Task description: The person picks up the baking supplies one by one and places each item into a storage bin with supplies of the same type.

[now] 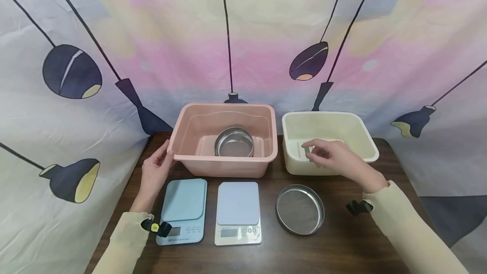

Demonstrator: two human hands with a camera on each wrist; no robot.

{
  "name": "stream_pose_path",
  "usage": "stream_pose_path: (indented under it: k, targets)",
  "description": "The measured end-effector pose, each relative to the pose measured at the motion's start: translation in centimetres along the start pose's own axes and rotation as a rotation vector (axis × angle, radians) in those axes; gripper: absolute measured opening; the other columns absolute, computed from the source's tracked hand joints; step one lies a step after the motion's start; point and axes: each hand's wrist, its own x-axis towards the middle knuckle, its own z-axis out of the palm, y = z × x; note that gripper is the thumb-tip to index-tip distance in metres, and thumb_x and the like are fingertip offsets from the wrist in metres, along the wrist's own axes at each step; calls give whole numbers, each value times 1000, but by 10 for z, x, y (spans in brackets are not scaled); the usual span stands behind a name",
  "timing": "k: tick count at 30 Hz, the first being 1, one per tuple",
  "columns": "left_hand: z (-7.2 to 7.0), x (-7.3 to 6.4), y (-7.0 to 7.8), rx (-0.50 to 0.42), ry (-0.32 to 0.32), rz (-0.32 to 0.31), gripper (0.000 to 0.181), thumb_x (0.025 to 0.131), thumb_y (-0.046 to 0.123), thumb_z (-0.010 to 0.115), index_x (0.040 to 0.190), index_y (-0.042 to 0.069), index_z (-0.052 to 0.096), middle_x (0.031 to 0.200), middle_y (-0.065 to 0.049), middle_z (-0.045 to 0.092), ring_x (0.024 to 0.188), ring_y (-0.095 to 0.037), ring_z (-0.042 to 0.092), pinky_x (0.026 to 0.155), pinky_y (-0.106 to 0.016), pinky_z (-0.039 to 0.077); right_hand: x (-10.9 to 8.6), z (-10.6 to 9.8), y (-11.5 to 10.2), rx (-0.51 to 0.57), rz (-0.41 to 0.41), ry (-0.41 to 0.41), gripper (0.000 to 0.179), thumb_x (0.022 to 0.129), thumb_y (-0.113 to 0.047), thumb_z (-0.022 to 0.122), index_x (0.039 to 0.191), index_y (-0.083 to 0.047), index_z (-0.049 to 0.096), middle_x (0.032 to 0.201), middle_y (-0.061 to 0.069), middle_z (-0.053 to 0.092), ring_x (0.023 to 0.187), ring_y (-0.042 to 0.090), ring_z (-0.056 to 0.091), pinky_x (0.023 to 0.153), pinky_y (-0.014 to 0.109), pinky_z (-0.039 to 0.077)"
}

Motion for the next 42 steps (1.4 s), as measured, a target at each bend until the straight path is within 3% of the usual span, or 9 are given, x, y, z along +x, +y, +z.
stream_pose_path:
  k: [10, 19, 27, 35, 42]
  targets:
    - [-1, 2, -1, -3, -5, 0, 50, 107, 10, 58, 155, 2, 47, 152, -30, 48, 102, 11, 65, 85, -11, 55, -38, 14, 16, 51, 34, -13, 22, 98, -4, 71, 120, -6, 71, 77, -16, 65, 63, 2, 59, 56, 25, 53]
    - [-1, 1, -1, 4, 15, 16, 44, 106, 11, 60, 149, 1, 54, 144, -30, 56, 93, 12, 66, 82, -9, 55, -68, 34, 34, 63, 8, 9, 23, 96, -3, 73, 117, -12, 70, 75, -12, 66, 65, -2, 58, 55, 23, 52]
    - [-1, -1, -4, 4, 31, 34, 43, 106, 10, 60, 148, 2, 56, 147, -26, 55, 98, 10, 67, 83, -12, 56, -88, 52, 47, 85, 107, -27, 22, 99, -10, 71, 121, -11, 70, 74, -10, 65, 64, -1, 56, 54, 23, 50]
    - [0, -1, -6, -23, 43, 29, 43, 106, 10, 60, 148, 3, 56, 148, -24, 55, 99, 8, 68, 84, -13, 56, -105, 77, 59, 90, 102, 21, 25, 95, -3, 73, 120, -4, 69, 72, -18, 60, 60, -4, 52, 50, 22, 47]
    - [1, -1, -8, -28, 49, 9, 43, 106, 15, 62, 148, 6, 57, 148, -23, 55, 100, 6, 69, 84, -13, 56, -117, 94, 69, 102, 186, -19, 32, 98, -9, 71, 128, 2, 64, 71, -18, 58, 58, -3, 52, 48, 23, 48]
